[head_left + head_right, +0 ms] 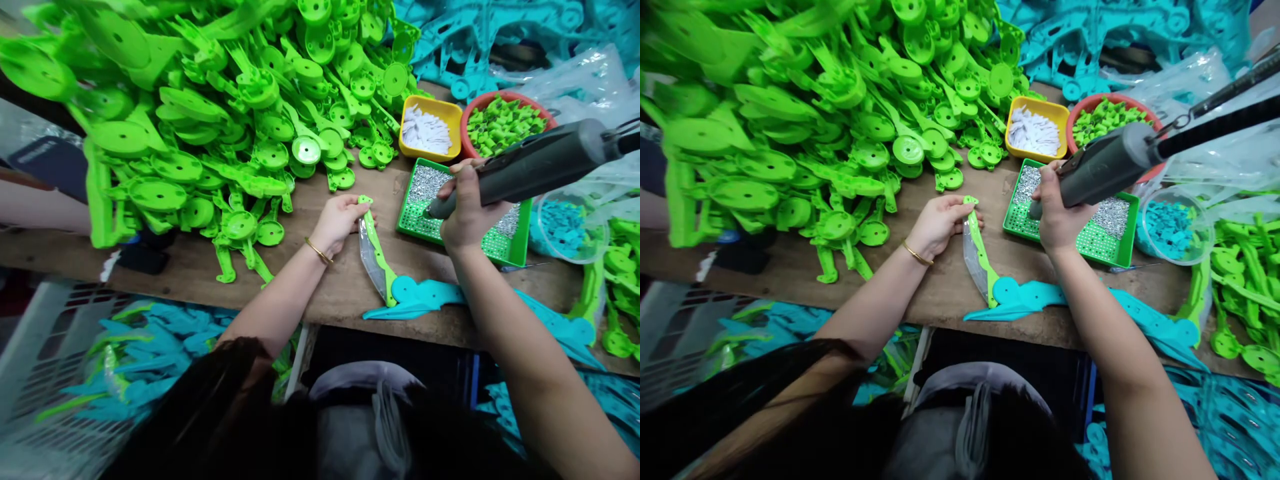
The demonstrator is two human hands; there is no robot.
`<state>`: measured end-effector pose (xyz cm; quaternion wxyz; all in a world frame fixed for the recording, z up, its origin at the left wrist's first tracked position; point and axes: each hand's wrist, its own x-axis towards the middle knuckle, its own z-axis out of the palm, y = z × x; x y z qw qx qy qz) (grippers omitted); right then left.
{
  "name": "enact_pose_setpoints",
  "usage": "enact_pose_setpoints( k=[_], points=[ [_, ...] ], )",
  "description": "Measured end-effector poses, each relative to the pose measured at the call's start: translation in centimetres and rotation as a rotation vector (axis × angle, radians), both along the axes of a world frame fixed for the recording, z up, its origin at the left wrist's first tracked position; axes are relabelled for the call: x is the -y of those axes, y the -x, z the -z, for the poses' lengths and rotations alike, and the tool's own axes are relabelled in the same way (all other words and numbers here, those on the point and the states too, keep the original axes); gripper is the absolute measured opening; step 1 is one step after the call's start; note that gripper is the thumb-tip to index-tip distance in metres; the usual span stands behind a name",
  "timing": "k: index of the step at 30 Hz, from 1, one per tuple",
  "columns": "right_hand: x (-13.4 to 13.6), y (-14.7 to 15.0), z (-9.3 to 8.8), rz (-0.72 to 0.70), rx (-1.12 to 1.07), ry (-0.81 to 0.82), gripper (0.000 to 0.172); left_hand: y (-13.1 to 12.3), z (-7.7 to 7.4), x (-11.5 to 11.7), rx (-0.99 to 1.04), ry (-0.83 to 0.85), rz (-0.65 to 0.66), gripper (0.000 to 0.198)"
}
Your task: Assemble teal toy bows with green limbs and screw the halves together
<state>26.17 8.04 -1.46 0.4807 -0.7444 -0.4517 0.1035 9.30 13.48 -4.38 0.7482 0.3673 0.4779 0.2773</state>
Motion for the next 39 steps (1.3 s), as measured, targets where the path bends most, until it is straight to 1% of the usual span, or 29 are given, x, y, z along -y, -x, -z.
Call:
enact_pose_setpoints(
  k=[2, 5, 8, 10, 13, 15, 18, 21, 23, 25, 26, 27, 28, 30, 32, 34, 36, 39],
  points=[
    [0.0, 0.0, 0.0, 0.001, -0.013, 0.015, 0.055, 0.0, 0.0, 0.0, -0.004, 0.004, -0.001, 0.004],
    [0.0, -0.2, 0.2, 0.014, 0.059, 0.021, 0.056, -0.1, 0.0, 0.0, -0.001, 0.001, -0.002, 0.009],
    [0.0, -0.2, 0.5, -0.026, 0.121, 0.025, 0.058, -0.1, 0.0, 0.0, -0.003, 0.001, 0.003, 0.010],
    [0.1, -0.1, 0.5, -0.034, 0.104, 0.009, 0.058, -0.1, 0.0, 0.0, -0.002, 0.003, 0.003, 0.009],
    [0.1, 0.3, 0.3, 0.021, 0.053, -0.050, 0.052, -0.1, 0.0, 0.0, 0.005, 0.003, 0.003, 0.004],
    [0.2, 0.5, -0.2, 0.056, 0.032, -0.092, 0.047, -0.1, 0.0, -0.1, 0.009, 0.003, 0.006, 0.003],
    [0.4, 0.4, -1.3, 0.076, 0.020, -0.112, 0.043, 0.0, -0.1, -0.1, 0.017, 0.009, 0.006, 0.004],
    [0.8, 0.7, -2.8, 0.091, 0.017, -0.236, 0.043, -0.1, -0.1, 0.2, 0.053, 0.006, 0.000, 0.003],
    [0.8, 1.5, -3.7, 0.035, 0.051, -0.278, 0.047, -0.4, 0.0, 0.6, 0.084, -0.002, -0.003, 0.004],
    [0.2, 2.8, -4.1, -0.027, 0.106, -0.192, 0.054, -0.6, 0.3, 0.9, 0.098, -0.005, 0.001, 0.005],
    [-0.3, 3.7, -4.0, -0.043, 0.111, -0.140, 0.054, -0.8, 0.5, 1.1, 0.100, -0.006, 0.008, 0.005],
    [-0.9, 4.4, -3.8, -0.045, 0.090, -0.128, 0.052, -0.9, 0.7, 1.2, 0.104, -0.008, 0.019, 0.004],
    [-1.7, 5.1, -3.3, -0.039, 0.047, -0.168, 0.048, -0.9, 1.0, 1.3, 0.113, -0.011, 0.030, 0.003],
    [-3.2, 6.1, -2.1, -0.069, -0.080, -0.330, 0.041, -1.1, 1.4, 1.3, 0.139, -0.023, 0.039, 0.003],
    [-4.4, 6.4, -0.7, -0.165, -0.204, -0.458, 0.041, -1.1, 1.9, 1.2, 0.164, -0.029, 0.032, 0.006],
    [-5.0, 6.4, 0.3, -0.264, -0.293, -0.498, 0.041, -1.1, 2.2, 1.1, 0.170, -0.030, 0.020, 0.010],
    [-5.2, 6.4, 0.7, -0.292, -0.333, -0.546, 0.037, -1.2, 2.4, 1.0, 0.166, -0.031, 0.015, 0.013],
    [-5.1, 6.6, 0.3, -0.233, -0.326, -0.631, 0.034, -1.3, 2.4, 1.0, 0.155, -0.030, 0.002, 0.015]
  ],
)
